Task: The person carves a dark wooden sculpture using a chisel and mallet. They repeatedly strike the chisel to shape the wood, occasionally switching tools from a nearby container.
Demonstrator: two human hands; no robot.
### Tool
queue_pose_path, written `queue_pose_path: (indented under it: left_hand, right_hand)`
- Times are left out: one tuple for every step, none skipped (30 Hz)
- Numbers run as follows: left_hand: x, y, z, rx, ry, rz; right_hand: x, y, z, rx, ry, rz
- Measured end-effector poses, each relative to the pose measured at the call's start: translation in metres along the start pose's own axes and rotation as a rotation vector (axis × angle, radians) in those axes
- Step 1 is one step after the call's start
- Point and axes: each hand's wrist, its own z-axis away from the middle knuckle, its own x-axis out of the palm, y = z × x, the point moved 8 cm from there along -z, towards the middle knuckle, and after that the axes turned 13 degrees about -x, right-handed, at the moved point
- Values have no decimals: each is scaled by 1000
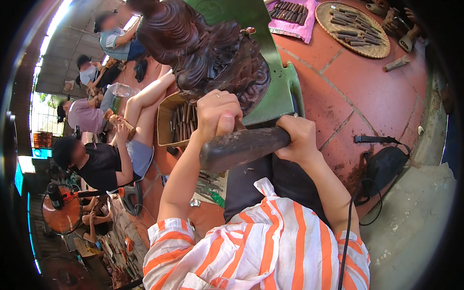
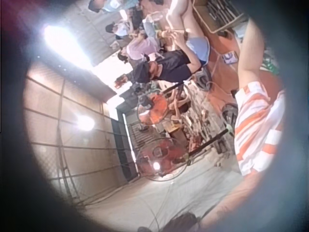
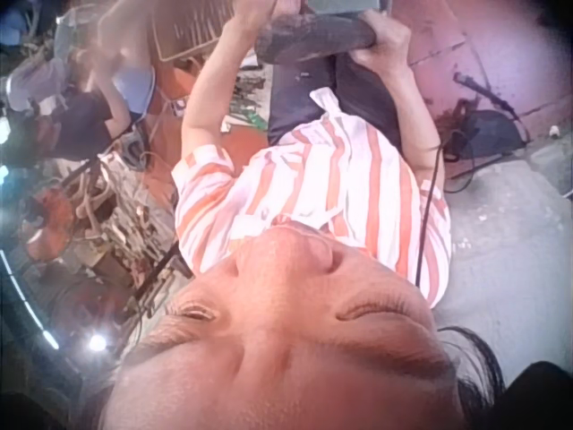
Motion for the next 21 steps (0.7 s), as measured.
queue_pose_path:
  left_hand:
    - [2,0,0,0,-1,-25]
    - [4,1,0,10,-6,-41]
    - [5,2,-1,20,-10,-57]
    - [7,1,0,26,-15,-73]
    - [7,1,2,47,7,-61]
    - [7,1,4,68,29,-50]
    - [6,0,8,89,51,-40]
    - [7,2,14,120,84,-122]
    - [9,8,22,151,118,-203]
    - [11,16,32,179,146,-280]
    - [13,25,38,152,132,-384]
    - [13,27,40,141,116,-344]
    - [10,29,43,128,104,-305]
    - [8,30,43,114,91,-265]
    - [8,30,39,132,51,-191]
    - [8,30,33,140,8,-151]
    - [8,29,27,149,-35,-110]
    - [9,28,23,157,-78,-69]
    - [10,25,19,151,-59,-59]
    - [10,20,16,132,-60,-57]
    - [10,15,13,113,-61,-54]
  right_hand:
    - [1,3,2,50,-42,23]
    - [-1,3,5,28,32,-25]
    - [-1,4,10,5,107,-73]
    - [-1,5,13,-16,179,-123]
    - [3,10,14,-8,63,-25]
    - [4,13,17,23,39,-9]
    - [5,14,18,53,16,6]
    - [6,16,19,83,-7,21]
    - [3,15,20,92,15,2]
    - [-1,13,22,109,36,-16]
    - [-4,14,23,121,57,-32]
    - [-6,13,22,114,61,-29]
    - [-7,10,19,105,61,-28]
    - [-8,7,18,97,62,-27]
    - [-8,6,18,100,60,-35]
    - [-7,5,16,97,61,-44]
    - [-6,5,15,94,61,-53]
    - [-5,5,15,96,52,-57]
    - [-4,5,15,98,42,-60]
    - [-4,5,15,100,33,-63]
    - [-3,5,15,104,31,-67]
